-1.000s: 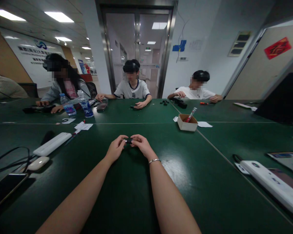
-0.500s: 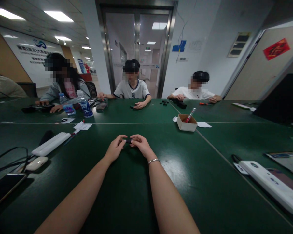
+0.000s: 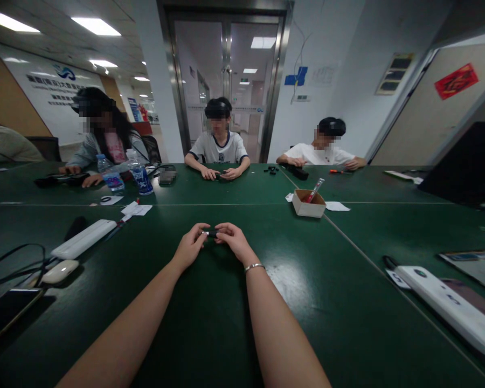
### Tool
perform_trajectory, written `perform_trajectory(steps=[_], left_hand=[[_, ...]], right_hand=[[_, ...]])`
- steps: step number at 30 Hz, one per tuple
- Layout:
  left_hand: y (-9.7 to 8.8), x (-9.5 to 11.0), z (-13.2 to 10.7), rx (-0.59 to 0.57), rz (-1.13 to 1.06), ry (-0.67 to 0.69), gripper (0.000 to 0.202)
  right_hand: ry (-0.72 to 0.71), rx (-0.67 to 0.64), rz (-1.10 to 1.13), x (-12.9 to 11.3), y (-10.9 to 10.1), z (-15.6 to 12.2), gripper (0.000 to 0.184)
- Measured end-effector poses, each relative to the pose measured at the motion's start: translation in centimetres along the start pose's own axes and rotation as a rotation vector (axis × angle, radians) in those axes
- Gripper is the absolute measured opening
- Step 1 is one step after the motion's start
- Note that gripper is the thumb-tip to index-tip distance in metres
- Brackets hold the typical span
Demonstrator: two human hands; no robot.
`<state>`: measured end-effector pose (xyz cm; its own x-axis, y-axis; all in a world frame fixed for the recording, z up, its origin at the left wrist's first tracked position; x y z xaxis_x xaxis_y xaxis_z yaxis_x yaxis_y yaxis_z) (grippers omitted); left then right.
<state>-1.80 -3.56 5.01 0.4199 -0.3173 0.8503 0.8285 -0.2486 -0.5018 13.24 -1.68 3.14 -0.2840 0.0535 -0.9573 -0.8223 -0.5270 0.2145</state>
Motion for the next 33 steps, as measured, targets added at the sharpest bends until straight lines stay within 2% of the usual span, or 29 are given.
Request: perform_trajectory(steps=[10, 16, 24, 33], left_hand=[[0.12, -0.10, 0.02, -0.034, -0.025, -0.009, 0.029], [-0.21, 0.09, -0.10, 0.010, -0.032, 0.017, 0.028], [0.43, -0.23, 0.13, -0.066, -0.114, 0.008, 0.030], [0.34, 0.06, 0.00, -0.057, -0.080, 0.010, 0.027]], right_hand=[[0.002, 0.001, 0.005, -0.08, 0.06, -0.09, 0.034], [0.005, 0.005, 0.010, -0.03, -0.02, -0.09, 0.035], [-0.002, 0.006, 0.008, -0.05, -0.05, -0.10, 0.033], [0.000, -0.003, 0.015, 0.30, -0.26, 0.02, 0.035]])
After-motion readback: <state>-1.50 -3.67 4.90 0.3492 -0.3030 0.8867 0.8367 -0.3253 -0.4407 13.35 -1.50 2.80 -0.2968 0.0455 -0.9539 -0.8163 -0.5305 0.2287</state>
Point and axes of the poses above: each hand's wrist, its own z-axis towards the middle knuckle, its own y-axis out of the palm, x = y × z, the point moved 7 cm from there along z, towards the middle knuckle, and after that the axes turned 15 degrees about -x, right-handed, at the moved point
